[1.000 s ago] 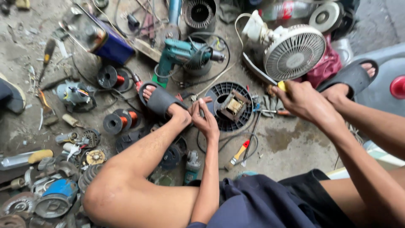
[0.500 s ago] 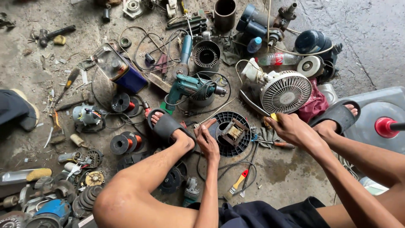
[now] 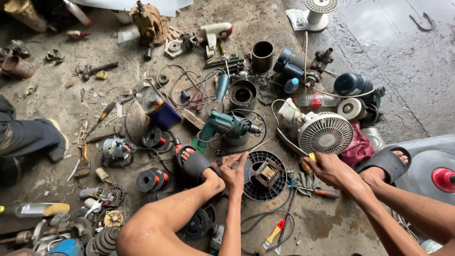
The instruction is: Disassembling a transformer core from a motor assembly using a screwdriver
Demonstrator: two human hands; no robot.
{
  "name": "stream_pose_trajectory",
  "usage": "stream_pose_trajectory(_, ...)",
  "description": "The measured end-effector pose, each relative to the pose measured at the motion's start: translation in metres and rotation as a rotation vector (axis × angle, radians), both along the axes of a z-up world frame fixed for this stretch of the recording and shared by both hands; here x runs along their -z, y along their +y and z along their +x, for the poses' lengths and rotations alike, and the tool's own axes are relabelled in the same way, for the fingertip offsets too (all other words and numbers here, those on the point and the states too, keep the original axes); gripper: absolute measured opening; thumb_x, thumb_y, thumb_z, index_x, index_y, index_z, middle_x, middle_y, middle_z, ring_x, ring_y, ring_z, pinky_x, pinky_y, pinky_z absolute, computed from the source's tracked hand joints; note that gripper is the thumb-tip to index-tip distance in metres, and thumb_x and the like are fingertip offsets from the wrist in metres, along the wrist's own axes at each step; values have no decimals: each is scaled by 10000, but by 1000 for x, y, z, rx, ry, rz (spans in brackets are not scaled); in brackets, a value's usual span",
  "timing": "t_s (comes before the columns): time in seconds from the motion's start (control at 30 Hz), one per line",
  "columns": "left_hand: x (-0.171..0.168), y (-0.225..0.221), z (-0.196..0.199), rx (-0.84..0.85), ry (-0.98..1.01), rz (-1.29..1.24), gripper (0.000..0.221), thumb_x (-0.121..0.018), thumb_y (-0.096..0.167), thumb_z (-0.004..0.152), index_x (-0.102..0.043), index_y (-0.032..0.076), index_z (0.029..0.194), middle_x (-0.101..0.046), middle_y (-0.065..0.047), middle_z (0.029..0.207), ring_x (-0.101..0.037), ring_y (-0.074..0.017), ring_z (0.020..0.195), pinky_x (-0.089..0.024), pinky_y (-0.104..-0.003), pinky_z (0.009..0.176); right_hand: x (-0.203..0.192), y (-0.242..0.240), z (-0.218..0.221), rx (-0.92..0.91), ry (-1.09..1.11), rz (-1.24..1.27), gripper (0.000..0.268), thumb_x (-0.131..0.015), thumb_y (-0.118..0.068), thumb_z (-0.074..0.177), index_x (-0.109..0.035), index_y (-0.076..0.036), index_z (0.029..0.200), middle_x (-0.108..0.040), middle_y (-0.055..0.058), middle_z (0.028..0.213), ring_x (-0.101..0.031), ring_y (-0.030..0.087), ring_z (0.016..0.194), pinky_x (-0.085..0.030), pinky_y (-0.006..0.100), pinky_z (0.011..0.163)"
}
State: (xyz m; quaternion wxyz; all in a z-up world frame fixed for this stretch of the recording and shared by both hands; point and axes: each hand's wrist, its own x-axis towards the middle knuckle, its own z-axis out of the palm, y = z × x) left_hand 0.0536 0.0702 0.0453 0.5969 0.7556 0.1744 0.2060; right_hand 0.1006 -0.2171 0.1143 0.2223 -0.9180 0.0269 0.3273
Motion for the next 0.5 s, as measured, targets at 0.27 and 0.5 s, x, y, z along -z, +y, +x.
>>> stream_pose_trajectory(0.27,-31,-3,-4,-38,135,-223,761,-341,468,1120,-789,136,601,-703,-19,527,-567,-98,624,-485,-238,799,-9,1,-5,-18,-5,16,520,-506,-514,979,-668,-33,871,-721,293,767,-774,404,805,-587,453,683)
stream_pose_trajectory(0.5,27,7,0,-48,1,-71,311,-744,290,954,-802,157,679,-706,-24,564,-588,-114,626,-463,-269,864,9,-1,-5,-29,-7,19,532,-499,-517,989,-662,-29,857,-713,303,760,-768,417,799,-582,465,692)
